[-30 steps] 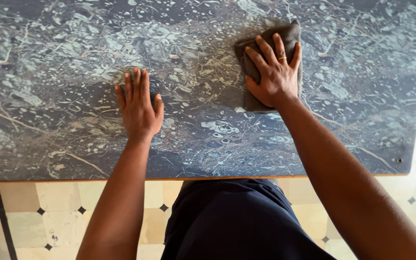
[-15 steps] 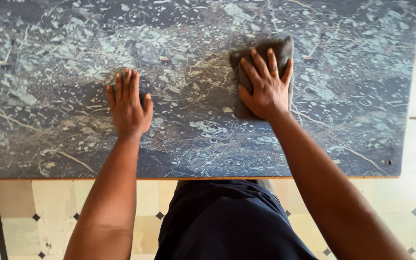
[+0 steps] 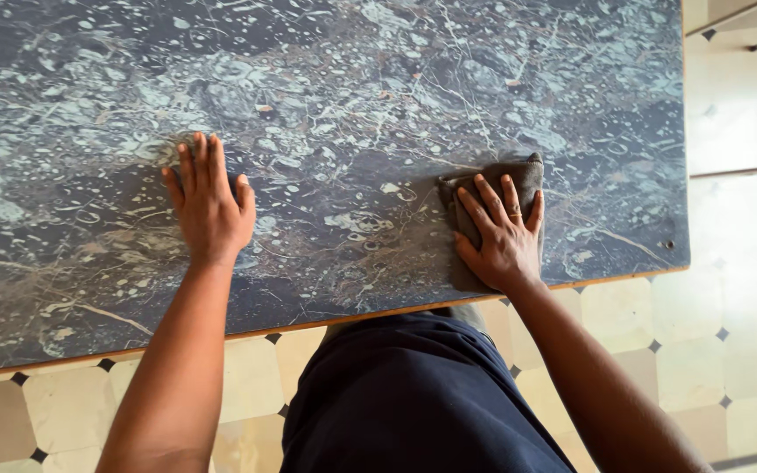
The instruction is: The person wipes the surface of a marble-topped table with a cloth, then moves to clean the wooden legs and frame of the table. The task involves systematic wiping of the tabletop followed by the wooden structure.
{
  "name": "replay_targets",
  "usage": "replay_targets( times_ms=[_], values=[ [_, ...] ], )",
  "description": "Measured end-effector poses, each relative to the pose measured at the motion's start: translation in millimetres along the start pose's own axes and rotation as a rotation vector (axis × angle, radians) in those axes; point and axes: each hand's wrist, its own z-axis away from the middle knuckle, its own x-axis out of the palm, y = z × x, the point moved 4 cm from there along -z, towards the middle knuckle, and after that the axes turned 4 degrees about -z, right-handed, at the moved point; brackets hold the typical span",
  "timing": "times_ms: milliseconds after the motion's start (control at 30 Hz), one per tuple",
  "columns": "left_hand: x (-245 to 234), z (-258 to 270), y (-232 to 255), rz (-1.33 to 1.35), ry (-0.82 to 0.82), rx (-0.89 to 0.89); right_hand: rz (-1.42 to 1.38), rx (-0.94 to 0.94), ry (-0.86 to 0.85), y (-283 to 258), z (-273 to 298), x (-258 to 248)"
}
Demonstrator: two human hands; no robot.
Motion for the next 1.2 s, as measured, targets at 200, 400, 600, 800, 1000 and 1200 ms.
replay_targets(
  times_ms=[200,400,600,800,1000,1200],
  values=[
    [13,9,26,-0.051,0.023,-0.085,0.019,0.031,0.009,-1,7,-2],
    [12,26,46,-0.013,-0.024,-0.076,0.029,0.042,-0.019,-2,-6,-4],
    [10,23,46,-0.025,-0.032,-0.078,0.04,0.01,-0.014,-2,-33,-3],
    [14,23,43,-0.045,-0.033,-0.075,0.061,-0.02,-0.02,0,-58,-2],
    [13,23,45,-0.04,-0.036,-0.086,0.055,-0.027,-0.041,1,-83,-3],
    [10,21,46,-0.033,-0.053,-0.093,0.065,-0.035,-0.04,3,-107,-4]
  ],
)
